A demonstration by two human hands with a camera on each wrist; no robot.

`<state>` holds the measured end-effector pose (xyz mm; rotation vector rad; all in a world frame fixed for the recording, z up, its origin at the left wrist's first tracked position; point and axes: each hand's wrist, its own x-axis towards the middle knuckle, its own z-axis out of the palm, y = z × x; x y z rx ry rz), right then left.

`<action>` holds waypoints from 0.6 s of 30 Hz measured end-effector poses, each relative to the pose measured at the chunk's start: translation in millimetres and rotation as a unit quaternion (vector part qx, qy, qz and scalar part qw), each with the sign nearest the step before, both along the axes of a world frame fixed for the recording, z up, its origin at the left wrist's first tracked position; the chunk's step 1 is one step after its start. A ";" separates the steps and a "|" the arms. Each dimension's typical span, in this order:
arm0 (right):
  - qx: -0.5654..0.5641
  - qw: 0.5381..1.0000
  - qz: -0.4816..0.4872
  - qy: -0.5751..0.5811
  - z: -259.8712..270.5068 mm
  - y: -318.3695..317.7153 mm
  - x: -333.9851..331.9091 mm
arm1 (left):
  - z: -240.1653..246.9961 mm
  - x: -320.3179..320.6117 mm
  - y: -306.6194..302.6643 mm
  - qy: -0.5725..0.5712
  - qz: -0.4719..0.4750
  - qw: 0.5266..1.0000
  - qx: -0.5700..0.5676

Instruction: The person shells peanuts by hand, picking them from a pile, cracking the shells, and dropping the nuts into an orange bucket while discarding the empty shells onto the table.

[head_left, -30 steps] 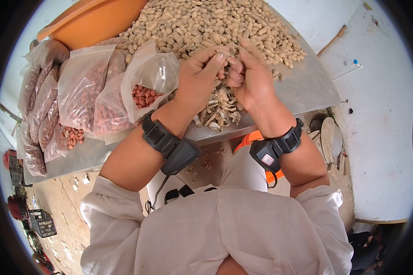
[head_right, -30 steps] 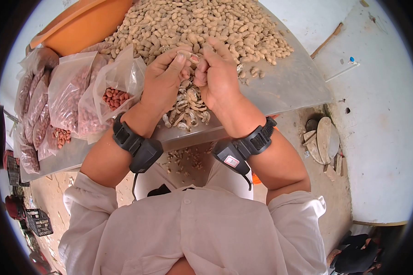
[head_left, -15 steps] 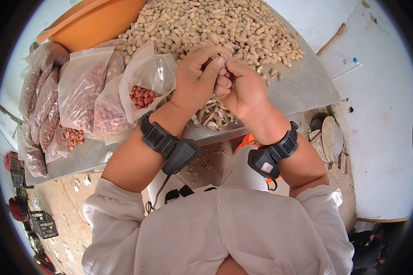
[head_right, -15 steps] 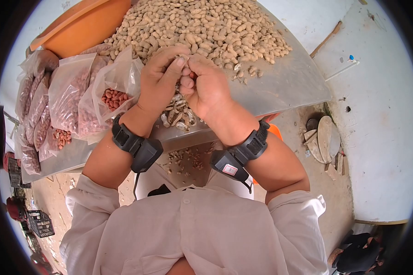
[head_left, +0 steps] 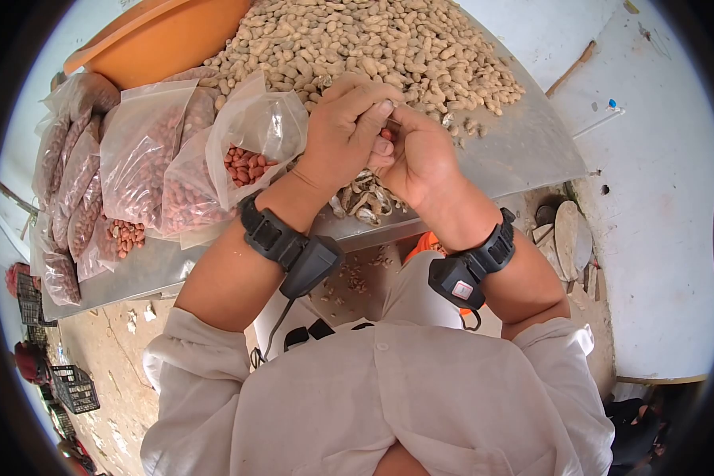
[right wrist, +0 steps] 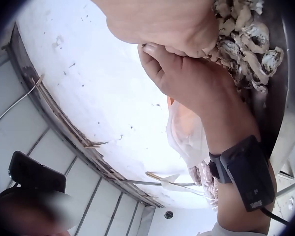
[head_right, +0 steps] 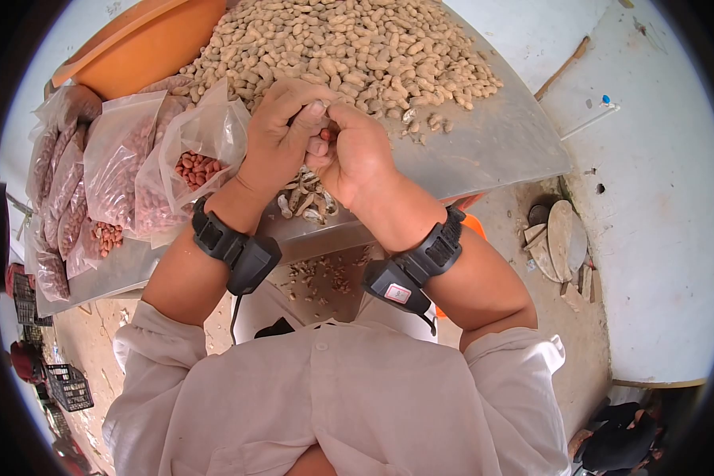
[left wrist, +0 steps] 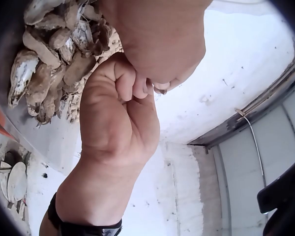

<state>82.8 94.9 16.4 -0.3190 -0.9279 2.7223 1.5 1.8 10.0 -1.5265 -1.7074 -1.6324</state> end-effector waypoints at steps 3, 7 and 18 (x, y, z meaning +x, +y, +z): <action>-0.013 1.000 0.001 0.011 -2.7 0.6 -0.8 | 2.2 5.3 -1.2 0.000 -0.012 1.000 -0.011; -0.010 1.000 -0.026 0.005 3.4 -3.8 0.8 | -0.1 1.8 0.4 0.067 -0.015 0.998 -0.010; -0.055 0.995 -0.072 -0.039 7.5 -0.2 8.2 | 2.2 -0.7 -2.2 -0.018 0.045 0.998 0.030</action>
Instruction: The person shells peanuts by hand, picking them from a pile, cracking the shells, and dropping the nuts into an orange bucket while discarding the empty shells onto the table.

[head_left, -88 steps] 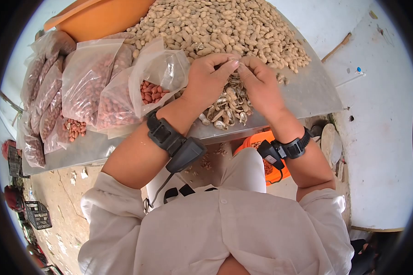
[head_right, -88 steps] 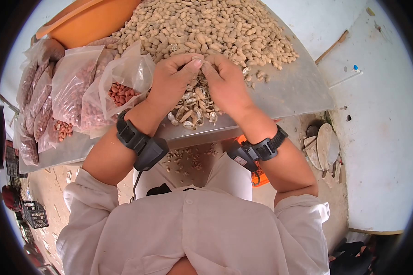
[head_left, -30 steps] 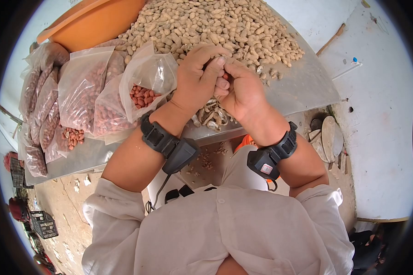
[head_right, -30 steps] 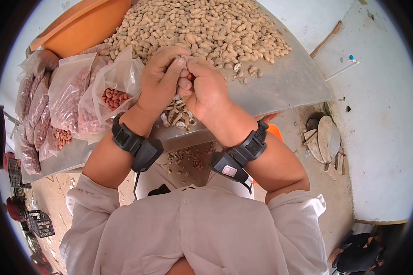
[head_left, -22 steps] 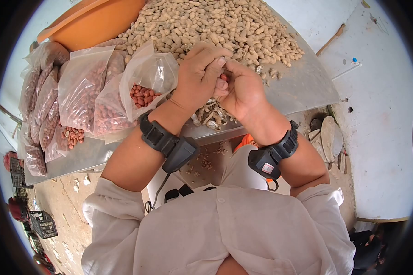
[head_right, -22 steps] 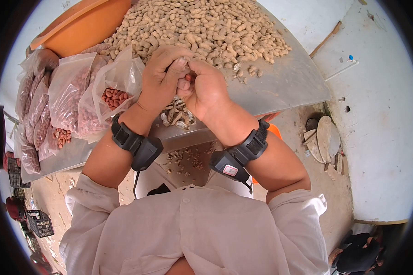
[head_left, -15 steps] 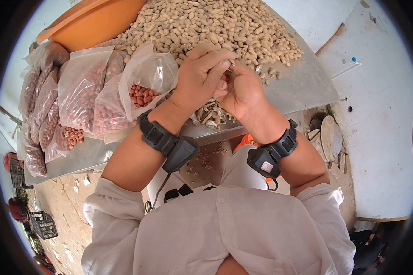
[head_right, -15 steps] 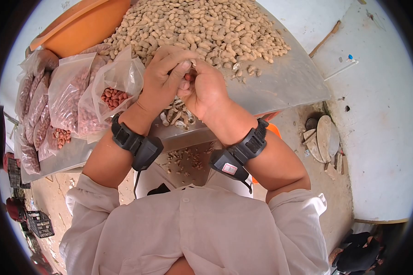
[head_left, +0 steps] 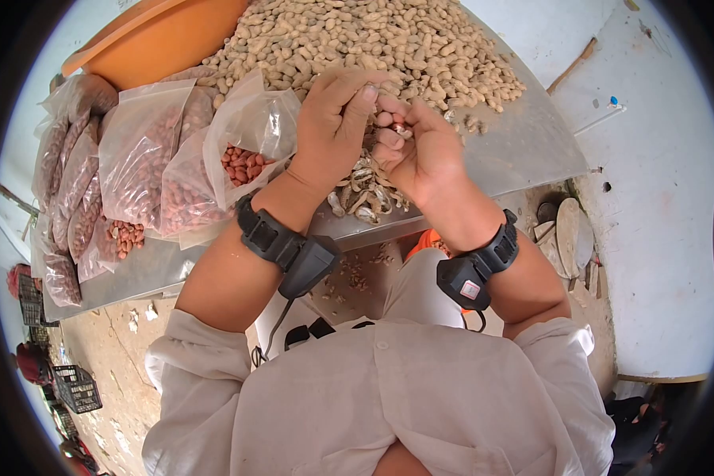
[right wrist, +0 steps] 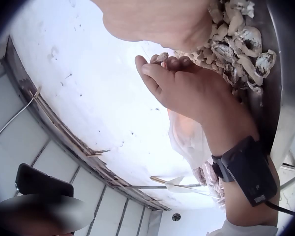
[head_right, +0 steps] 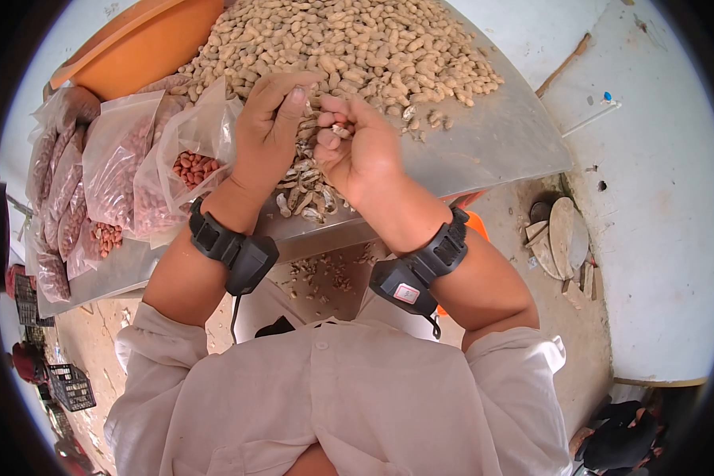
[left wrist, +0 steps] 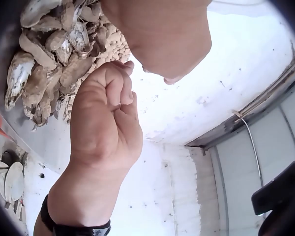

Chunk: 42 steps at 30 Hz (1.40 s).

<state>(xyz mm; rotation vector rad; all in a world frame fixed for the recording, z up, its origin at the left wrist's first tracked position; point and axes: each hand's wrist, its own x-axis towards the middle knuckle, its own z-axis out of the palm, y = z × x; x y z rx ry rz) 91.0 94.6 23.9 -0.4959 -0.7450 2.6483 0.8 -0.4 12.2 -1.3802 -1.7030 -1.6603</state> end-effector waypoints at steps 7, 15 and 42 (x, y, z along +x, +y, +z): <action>0.092 0.995 -0.033 -0.005 -1.4 19.7 3.9 | -6.7 2.6 2.0 -0.031 -0.038 0.997 -0.062; 0.040 0.997 -0.011 0.058 -7.1 15.5 2.6 | -14.7 4.3 10.5 0.079 -0.056 0.992 -0.082; 0.016 0.995 -0.064 0.074 -2.0 9.6 8.1 | -10.8 2.8 5.5 -0.041 -0.002 0.999 -0.031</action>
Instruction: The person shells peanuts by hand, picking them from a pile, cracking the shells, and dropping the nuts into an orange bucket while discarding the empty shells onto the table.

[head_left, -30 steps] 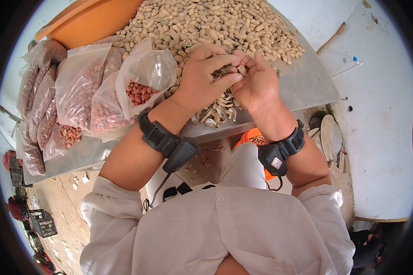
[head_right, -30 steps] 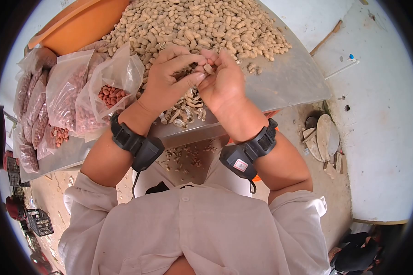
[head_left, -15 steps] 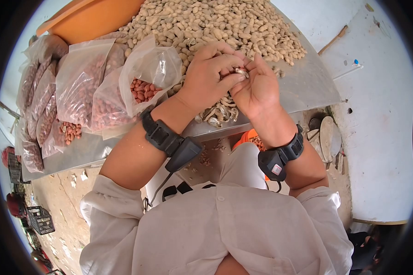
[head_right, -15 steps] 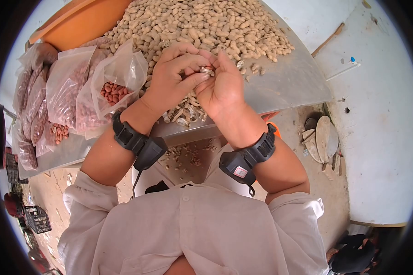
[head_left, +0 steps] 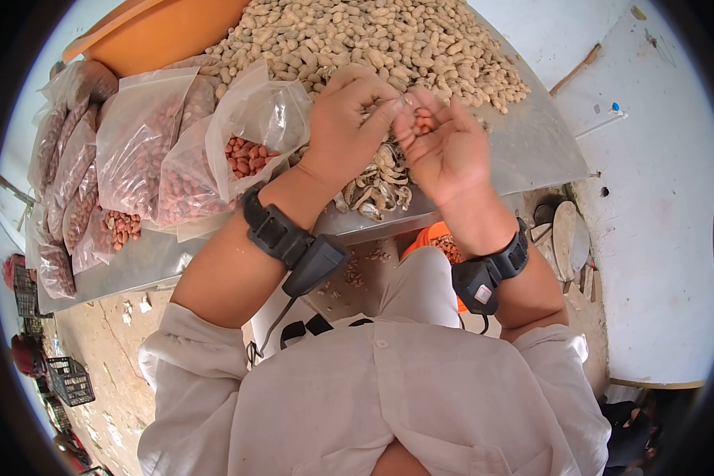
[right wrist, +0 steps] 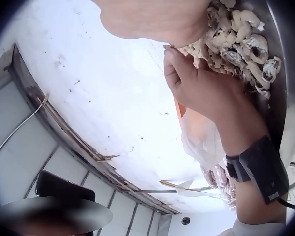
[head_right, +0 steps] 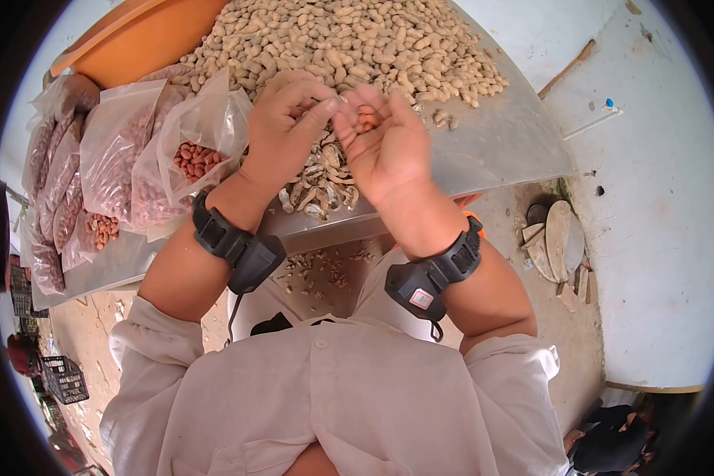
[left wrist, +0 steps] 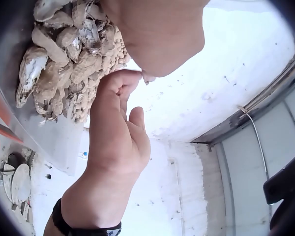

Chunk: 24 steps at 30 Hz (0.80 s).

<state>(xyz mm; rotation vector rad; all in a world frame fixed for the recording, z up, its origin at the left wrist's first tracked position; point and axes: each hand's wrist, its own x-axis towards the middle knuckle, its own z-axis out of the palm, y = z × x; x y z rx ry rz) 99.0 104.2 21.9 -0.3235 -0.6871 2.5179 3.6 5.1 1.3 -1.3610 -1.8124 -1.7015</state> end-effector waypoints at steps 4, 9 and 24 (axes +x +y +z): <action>0.086 0.996 -0.006 0.027 5.0 16.0 -1.6 | -9.2 -2.8 4.2 0.074 0.028 0.995 -0.058; 0.165 0.983 0.064 0.046 27.3 -2.3 -17.2 | -15.8 -2.7 8.9 0.131 0.055 0.985 -0.100; 0.373 0.913 0.143 0.082 38.2 -42.8 -58.4 | -20.4 -10.3 13.2 0.153 0.011 0.983 -0.100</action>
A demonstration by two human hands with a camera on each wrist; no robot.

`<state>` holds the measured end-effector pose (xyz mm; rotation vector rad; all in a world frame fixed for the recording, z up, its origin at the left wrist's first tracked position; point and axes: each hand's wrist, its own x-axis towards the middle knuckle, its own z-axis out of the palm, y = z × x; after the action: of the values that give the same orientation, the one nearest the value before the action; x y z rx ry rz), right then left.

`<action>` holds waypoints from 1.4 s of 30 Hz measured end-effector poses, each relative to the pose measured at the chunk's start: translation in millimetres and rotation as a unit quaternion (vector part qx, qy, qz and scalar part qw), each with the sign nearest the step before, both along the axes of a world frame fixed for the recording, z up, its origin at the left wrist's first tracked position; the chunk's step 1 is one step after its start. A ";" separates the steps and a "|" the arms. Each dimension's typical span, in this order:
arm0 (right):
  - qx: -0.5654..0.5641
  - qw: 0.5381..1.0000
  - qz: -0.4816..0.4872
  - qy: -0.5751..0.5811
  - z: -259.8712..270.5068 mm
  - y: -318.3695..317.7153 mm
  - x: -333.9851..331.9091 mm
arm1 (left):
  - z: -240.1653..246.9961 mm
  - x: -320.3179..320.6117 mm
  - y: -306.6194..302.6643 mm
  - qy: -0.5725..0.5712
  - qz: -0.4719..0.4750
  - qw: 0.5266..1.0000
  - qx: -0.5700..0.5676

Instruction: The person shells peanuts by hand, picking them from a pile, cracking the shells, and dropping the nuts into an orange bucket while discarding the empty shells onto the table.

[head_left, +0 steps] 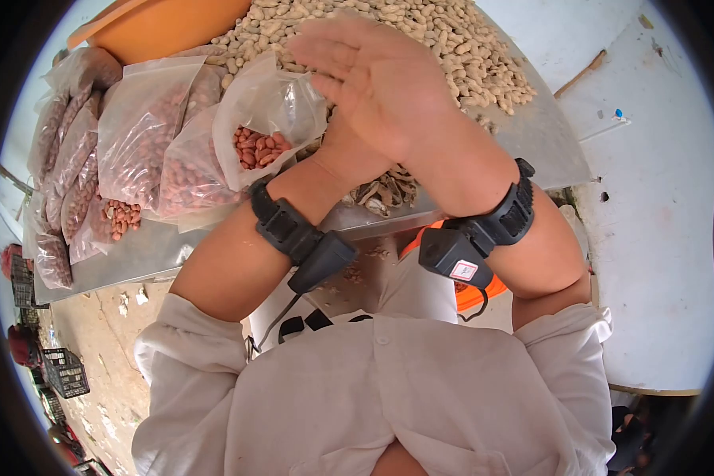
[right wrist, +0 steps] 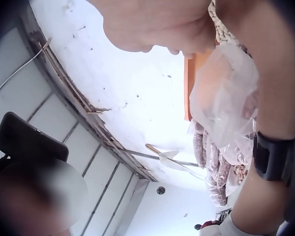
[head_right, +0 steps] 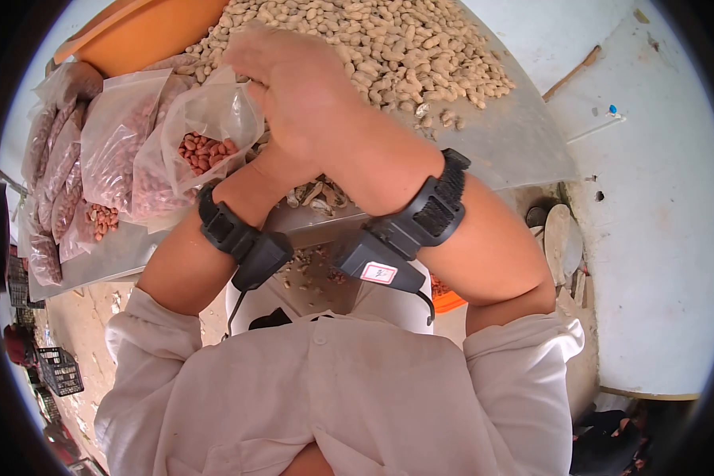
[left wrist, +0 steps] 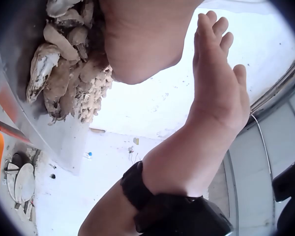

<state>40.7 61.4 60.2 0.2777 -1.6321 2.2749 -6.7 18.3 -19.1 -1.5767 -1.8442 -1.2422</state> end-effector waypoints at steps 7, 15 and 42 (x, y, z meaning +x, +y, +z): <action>-0.038 0.995 -0.044 -0.086 21.2 61.6 35.3 | 4.2 1.6 -7.8 -0.006 -0.003 1.000 -0.009; 0.539 0.792 -0.228 -0.172 -0.8 179.2 70.6 | 9.0 8.0 -9.8 -0.029 0.000 1.000 0.002; 0.228 0.954 -0.147 -0.124 -20.9 130.6 59.4 | 18.0 14.4 -12.3 -0.207 -0.061 0.974 0.064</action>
<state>100.0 192.0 39.2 -0.1489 -2.1561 1.7483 7.7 6.0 -1.1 -1.4619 -1.8752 -1.8218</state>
